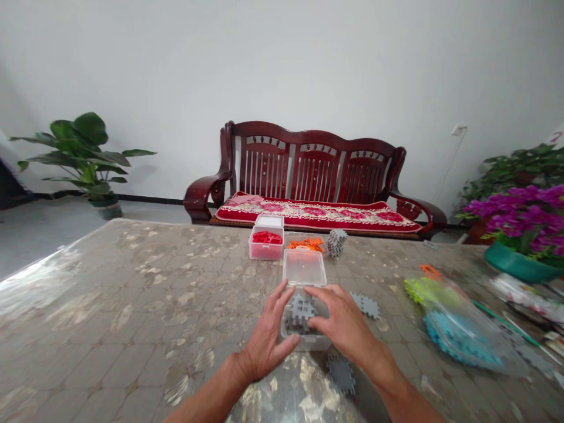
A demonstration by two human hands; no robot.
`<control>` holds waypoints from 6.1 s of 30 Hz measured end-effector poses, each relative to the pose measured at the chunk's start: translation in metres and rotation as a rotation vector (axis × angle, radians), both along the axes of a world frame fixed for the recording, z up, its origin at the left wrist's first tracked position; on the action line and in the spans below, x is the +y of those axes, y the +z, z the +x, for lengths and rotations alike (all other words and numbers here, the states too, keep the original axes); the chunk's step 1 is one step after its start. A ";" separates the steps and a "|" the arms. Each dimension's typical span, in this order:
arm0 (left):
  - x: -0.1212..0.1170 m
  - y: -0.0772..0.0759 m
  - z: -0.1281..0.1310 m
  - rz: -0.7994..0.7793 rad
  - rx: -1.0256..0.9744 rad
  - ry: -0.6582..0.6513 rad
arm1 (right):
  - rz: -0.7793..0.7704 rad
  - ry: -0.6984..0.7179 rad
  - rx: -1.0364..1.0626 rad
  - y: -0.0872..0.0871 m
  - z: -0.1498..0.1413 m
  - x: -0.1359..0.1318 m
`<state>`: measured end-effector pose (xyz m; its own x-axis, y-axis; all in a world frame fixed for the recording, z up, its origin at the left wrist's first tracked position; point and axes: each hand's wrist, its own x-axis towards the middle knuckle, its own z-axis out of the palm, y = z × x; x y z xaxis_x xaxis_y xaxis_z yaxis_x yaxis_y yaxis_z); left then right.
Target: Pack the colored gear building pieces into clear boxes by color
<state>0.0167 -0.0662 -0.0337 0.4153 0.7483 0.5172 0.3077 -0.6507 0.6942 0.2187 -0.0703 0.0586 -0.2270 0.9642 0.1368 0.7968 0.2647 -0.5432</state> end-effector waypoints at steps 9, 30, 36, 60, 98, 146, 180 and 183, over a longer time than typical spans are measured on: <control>0.000 0.000 0.000 -0.006 -0.002 -0.009 | -0.005 0.038 -0.031 -0.002 -0.004 0.007; 0.000 0.004 -0.002 -0.019 0.007 -0.004 | -0.027 -0.150 -0.254 -0.036 0.081 -0.006; 0.000 0.002 -0.002 -0.016 0.005 -0.008 | 0.015 -0.205 -0.196 -0.024 0.085 -0.003; 0.000 0.003 -0.001 -0.029 0.004 -0.002 | -0.029 -0.147 -0.112 -0.029 0.088 0.005; 0.001 -0.001 -0.001 0.007 0.016 0.003 | 0.071 0.203 -0.051 0.011 0.024 0.008; 0.000 0.004 -0.001 -0.015 0.004 -0.008 | -0.016 -0.184 0.018 -0.020 0.073 0.007; 0.000 0.002 -0.001 -0.024 0.015 -0.005 | 0.029 0.128 -0.112 0.023 0.048 0.009; 0.000 0.002 -0.002 -0.034 0.020 -0.007 | 0.016 -0.066 -0.063 0.015 0.076 0.015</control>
